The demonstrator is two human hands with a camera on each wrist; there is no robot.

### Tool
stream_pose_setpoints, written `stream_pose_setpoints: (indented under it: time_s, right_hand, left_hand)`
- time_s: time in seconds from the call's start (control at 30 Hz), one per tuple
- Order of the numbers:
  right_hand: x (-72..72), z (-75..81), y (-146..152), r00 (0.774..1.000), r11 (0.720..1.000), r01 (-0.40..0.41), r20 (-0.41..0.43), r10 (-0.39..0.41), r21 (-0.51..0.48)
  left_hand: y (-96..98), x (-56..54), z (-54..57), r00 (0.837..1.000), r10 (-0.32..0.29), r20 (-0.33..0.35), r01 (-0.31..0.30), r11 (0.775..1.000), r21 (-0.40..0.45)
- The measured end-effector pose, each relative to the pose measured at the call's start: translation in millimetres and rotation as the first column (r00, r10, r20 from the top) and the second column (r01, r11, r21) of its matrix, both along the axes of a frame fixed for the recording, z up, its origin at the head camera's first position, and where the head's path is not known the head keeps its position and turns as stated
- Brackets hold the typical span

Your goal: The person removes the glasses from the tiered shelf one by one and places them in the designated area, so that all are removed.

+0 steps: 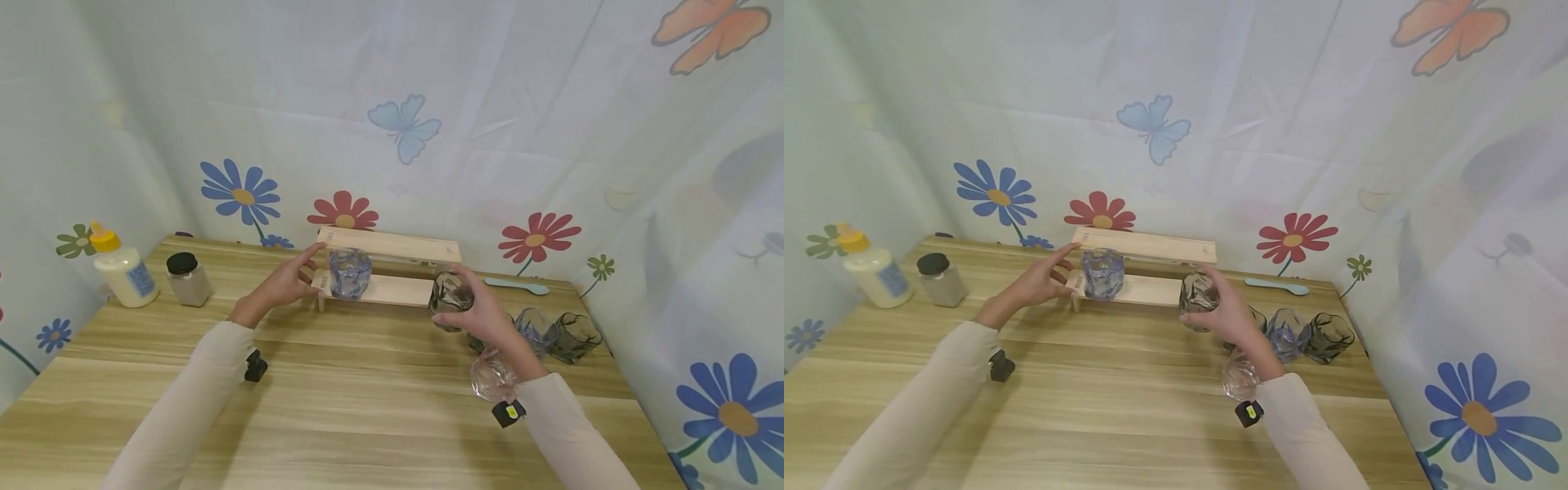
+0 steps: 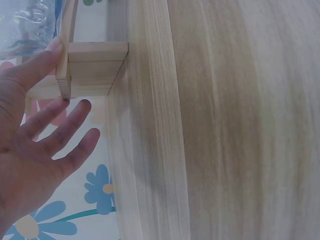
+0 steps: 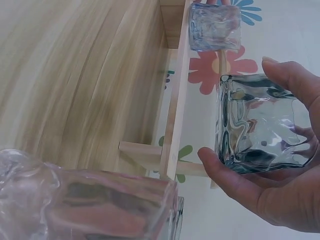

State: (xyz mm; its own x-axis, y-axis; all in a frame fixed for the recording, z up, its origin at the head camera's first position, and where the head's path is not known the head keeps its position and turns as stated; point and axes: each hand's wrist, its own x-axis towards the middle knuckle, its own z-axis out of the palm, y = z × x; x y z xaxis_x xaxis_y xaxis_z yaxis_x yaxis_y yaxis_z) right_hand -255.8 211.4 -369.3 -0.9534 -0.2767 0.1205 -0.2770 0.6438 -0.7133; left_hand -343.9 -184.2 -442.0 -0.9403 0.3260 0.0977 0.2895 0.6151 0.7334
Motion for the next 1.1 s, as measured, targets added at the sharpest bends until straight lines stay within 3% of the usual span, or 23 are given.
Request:
stream_pose_setpoints:
  time_s: [0.33,1.1]
  right_hand:
    - [12.9,-0.5,15.1,0.999,0.999,0.041,-0.003,-0.041,0.017]
    - [34.7,2.0,60.6,0.985,0.982,0.169,-0.052,-0.165,0.084]
  left_hand:
    - [2.2,1.9,3.7,1.000,0.002,0.009,-0.002,1.000,0.001]
    - [-0.7,-0.2,-0.4,1.000,0.003,0.008,-0.003,1.000,-0.004]
